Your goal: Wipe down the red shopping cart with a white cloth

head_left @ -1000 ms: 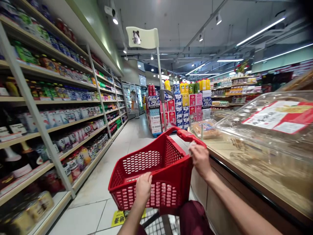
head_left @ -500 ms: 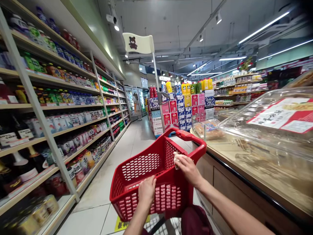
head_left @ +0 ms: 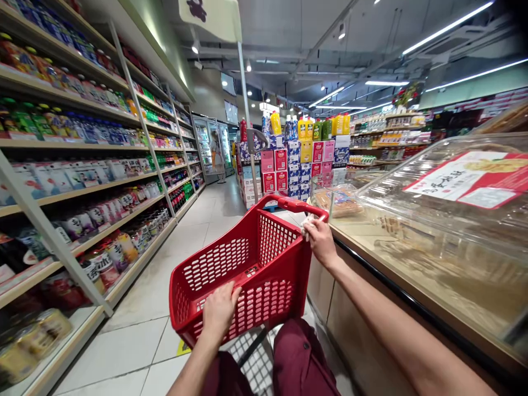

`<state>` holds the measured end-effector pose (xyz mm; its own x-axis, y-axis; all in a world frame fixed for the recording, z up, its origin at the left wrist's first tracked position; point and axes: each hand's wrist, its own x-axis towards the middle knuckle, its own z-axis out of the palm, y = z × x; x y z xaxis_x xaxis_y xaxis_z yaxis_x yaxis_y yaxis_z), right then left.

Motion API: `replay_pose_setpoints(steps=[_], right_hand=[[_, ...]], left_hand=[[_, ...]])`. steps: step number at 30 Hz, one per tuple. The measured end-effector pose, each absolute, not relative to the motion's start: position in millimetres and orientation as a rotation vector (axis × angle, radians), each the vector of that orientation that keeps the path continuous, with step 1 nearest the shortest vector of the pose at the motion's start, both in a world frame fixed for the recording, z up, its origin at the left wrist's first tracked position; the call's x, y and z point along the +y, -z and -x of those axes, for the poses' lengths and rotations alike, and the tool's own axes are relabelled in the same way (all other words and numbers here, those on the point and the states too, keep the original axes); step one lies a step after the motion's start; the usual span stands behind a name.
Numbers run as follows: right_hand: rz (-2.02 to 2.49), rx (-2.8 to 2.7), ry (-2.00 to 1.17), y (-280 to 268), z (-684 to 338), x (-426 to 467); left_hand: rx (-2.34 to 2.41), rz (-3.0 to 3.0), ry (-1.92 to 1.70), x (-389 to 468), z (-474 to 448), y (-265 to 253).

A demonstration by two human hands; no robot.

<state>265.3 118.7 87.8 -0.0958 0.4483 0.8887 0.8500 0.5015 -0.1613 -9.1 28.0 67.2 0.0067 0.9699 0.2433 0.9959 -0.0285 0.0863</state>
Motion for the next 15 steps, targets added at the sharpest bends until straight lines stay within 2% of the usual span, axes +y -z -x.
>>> replay_pose_setpoints(steps=[6, 11, 15], right_hand=[[0.885, -2.074, 0.346, -69, -223, 119], [1.085, -1.834, 0.371, -67, -228, 137], [0.911, -1.959, 0.266, -53, -185, 124]], left_hand=[[-2.227, 2.098, 0.294, 34, -7, -72], [-2.272, 2.163, 0.226, 39, -12, -78], [-2.333, 2.134, 0.264, 42, -14, -76]])
